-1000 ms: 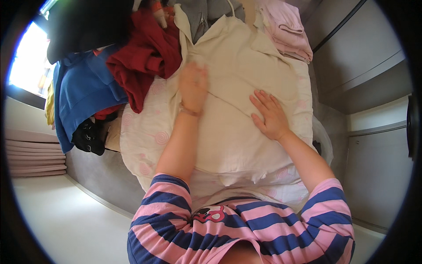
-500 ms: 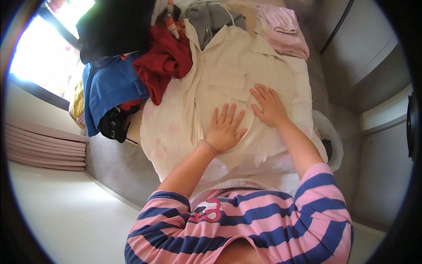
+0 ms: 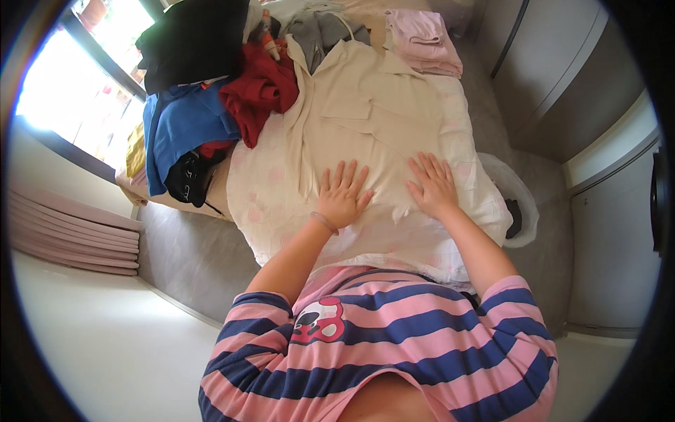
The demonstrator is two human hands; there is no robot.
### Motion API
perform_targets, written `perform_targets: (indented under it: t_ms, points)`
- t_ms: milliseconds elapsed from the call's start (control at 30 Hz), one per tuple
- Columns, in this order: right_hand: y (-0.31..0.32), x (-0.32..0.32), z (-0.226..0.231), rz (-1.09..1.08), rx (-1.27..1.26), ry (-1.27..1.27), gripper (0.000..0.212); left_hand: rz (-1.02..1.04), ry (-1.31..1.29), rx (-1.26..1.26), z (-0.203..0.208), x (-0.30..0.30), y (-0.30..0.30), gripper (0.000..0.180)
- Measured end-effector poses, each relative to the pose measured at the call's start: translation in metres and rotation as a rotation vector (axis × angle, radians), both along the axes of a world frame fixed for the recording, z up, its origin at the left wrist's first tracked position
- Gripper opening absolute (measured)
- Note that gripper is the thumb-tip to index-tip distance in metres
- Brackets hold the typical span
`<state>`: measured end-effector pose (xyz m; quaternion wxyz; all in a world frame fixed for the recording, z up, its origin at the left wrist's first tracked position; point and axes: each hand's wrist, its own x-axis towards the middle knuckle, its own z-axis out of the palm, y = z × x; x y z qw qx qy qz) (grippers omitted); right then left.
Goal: The person folds a pink garment and a beige top by hand on a bed, smoothing the fabric and aligning the edges.
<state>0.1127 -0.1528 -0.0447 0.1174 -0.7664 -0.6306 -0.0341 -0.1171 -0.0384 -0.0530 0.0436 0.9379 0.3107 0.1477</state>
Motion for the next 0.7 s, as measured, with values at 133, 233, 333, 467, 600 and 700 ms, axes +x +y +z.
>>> perform_targets:
  t_ms: [133,233,333,467,600,700]
  points:
    - [-0.020,-0.005,-0.005,-0.013,0.070,-0.006,0.054,-0.008,-0.015,0.007,-0.001,-0.006,-0.007,0.058]
    - [-0.023,-0.008,-0.009,-0.013,0.161,-0.028,0.052,-0.014,0.013,0.034,0.000,-0.013,-0.014,0.057]
    - [-0.021,-0.010,-0.006,-0.004,0.196,0.008,0.051,-0.005,0.006,0.034,0.003,-0.018,-0.018,0.056]
    - [-0.025,-0.012,-0.001,-0.017,0.163,0.044,0.050,-0.011,-0.007,0.012,0.005,-0.020,-0.022,0.055]
    - [-0.025,-0.009,-0.005,-0.013,0.187,0.020,0.050,-0.006,-0.009,-0.008,0.002,-0.019,-0.022,0.055]
    - [-0.025,-0.010,-0.004,-0.011,0.199,0.031,0.051,-0.014,0.002,-0.016,0.002,-0.020,-0.022,0.056]
